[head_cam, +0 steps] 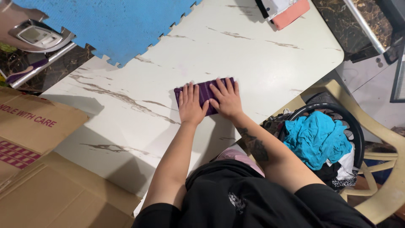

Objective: The person folds several shirts one by one on a table. They pick up a white shirt, smooth it out, fold it neatly, and place it on a stack. They repeat the process with a purple striped shirt and a blue shirt, smoothing and folding each before stacking them.

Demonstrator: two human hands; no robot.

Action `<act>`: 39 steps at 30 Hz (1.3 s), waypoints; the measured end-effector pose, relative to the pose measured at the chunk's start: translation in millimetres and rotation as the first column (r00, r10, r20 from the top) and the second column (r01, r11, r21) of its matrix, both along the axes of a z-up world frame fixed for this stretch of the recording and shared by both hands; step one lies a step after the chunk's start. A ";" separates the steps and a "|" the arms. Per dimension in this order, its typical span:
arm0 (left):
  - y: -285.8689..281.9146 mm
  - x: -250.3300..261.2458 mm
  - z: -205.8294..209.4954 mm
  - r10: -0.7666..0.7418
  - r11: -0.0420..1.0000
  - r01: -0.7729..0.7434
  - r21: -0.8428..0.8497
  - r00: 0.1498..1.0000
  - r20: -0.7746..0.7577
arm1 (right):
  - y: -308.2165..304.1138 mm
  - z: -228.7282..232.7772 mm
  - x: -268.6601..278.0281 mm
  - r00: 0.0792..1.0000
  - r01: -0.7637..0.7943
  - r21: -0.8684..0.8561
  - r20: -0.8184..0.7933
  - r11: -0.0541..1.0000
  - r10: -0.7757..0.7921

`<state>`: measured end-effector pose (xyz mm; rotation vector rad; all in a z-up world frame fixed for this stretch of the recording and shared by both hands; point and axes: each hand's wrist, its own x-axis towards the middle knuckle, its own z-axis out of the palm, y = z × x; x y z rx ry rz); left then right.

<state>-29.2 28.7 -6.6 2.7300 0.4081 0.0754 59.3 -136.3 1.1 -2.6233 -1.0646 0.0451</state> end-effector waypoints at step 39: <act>88.7 -57.3 21.4 -0.358 0.927 0.373 -0.028 0.907 0.223 | -122.5 51.5 -27.0 0.896 -0.418 0.040 0.181 0.908 0.405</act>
